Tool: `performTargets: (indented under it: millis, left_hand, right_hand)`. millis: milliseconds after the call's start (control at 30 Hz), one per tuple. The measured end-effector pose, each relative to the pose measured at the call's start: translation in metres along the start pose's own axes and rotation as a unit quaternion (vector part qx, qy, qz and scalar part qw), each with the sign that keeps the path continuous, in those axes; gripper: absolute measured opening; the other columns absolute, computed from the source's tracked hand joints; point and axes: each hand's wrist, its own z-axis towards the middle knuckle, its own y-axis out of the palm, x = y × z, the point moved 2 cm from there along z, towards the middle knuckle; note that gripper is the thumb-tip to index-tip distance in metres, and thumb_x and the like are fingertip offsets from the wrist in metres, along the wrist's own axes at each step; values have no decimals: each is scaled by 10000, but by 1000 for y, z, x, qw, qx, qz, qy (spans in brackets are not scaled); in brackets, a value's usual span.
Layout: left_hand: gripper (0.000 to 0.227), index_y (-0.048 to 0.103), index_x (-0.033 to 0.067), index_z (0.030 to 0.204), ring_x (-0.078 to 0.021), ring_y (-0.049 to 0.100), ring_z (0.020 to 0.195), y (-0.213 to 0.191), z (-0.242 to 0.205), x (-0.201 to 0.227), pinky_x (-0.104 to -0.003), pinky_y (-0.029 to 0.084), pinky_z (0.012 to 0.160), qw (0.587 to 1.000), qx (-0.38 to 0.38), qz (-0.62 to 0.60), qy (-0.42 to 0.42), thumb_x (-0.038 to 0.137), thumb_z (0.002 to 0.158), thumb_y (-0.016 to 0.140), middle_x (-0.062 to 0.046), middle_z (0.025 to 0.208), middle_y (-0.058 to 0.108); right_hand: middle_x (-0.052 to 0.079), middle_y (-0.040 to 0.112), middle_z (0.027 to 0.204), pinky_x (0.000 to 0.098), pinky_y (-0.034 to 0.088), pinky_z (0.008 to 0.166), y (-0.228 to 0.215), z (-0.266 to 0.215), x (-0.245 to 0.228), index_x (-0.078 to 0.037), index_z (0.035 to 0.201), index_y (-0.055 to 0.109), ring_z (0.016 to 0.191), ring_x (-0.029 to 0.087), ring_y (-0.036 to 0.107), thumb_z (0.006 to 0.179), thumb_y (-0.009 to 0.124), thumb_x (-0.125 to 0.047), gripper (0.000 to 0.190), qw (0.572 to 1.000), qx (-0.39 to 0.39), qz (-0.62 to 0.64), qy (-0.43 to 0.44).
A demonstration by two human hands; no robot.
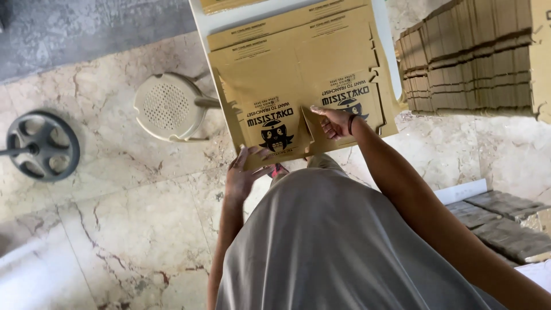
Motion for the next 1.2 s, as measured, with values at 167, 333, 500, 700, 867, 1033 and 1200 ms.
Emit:
performTargets:
  millis: [167,333,500,700,867,1033,1200]
  left_hand:
    - [829,265,214,1637,-437,296,1503,-33,-5,4,-641,303,1188,768,420,474,96,557,975,626,-173,1645,340]
    - [754,318,176,1615,-410,228,1531,90,98,75,-588,255,1234,728,302,602,127,533,1013,597,-154,1665,277]
    - [994,125,268,1678,-529,70,1530,117,213,72,-777,295,1112,579,251,774,55,550,965,757,-190,1712,-5]
    - [1281,-39,199,1671,-696,-83,1432,98,251,44,-852,415,891,607,254,753,-15,662,844,823,-261,1664,-203]
    - [1303,-70,171,1659,-723,-107,1406,97,255,44,-852,448,824,631,239,738,-11,612,829,832,-318,1649,-178]
    - [1292,-111,175,1652,-724,-134,1401,86,266,36,-855,453,816,634,242,734,-21,555,859,836,-293,1648,-219]
    - [1294,-141,174,1645,-723,-180,1396,83,268,35,-849,466,810,628,241,740,-28,514,868,837,-285,1652,-220]
  right_hand:
    - [-38,330,578,260,305,504,21,-44,-27,-104,832,481,472,128,374,900,783,-524,522,996,-32,82,-18]
    - [85,590,778,311,448,568,-10,43,-2,-101,1088,518,614,202,592,890,810,-523,550,992,-73,83,-55]
    - [215,749,1058,469,638,757,18,34,-11,-70,1367,579,882,358,772,935,755,-428,589,983,-101,121,-95]
    - [257,742,987,542,632,868,14,48,-17,-5,1133,704,890,401,766,972,642,-512,536,929,-221,294,-42]
    - [163,705,822,470,628,741,19,77,-12,-86,973,627,696,330,746,976,594,-605,521,927,-242,275,-82]
    - [191,668,773,472,591,569,20,74,-15,-3,1222,581,545,301,653,1050,530,-503,531,949,-146,255,-113]
    - [198,661,748,520,608,598,20,48,-32,1,1264,539,513,313,656,1009,618,-496,564,948,-132,259,-129]
